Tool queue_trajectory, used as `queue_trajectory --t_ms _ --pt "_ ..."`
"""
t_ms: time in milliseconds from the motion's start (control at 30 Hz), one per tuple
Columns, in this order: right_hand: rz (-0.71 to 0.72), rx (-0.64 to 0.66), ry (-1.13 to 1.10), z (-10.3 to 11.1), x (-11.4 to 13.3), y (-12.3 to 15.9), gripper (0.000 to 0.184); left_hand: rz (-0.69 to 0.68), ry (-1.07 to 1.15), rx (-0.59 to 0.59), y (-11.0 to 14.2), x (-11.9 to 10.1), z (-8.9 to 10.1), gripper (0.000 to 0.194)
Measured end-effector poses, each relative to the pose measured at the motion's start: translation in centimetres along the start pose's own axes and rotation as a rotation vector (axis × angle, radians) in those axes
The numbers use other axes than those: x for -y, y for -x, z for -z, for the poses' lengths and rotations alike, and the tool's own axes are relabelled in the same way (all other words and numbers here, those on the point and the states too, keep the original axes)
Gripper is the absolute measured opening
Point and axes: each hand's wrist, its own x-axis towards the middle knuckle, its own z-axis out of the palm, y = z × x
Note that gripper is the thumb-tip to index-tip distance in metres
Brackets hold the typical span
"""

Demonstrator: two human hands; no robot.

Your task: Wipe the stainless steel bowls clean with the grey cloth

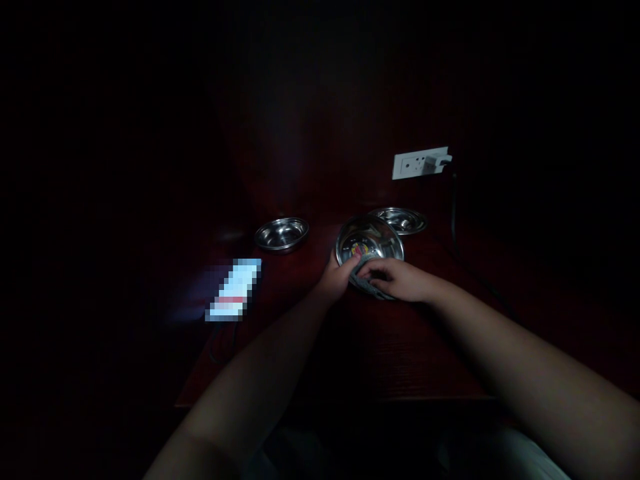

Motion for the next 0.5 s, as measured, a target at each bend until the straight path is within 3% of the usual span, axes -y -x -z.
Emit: queue_trajectory --t_ms 167,500 --pt "0.01 -0.01 -0.001 -0.11 -0.2 0.0 0.028 0.06 0.022 0.015 0.23 -0.06 -0.08 0.061" --pt "0.015 0.003 -0.042 0.04 0.26 0.08 0.024 -0.004 -0.011 0.009 -0.24 0.45 0.42 0.055"
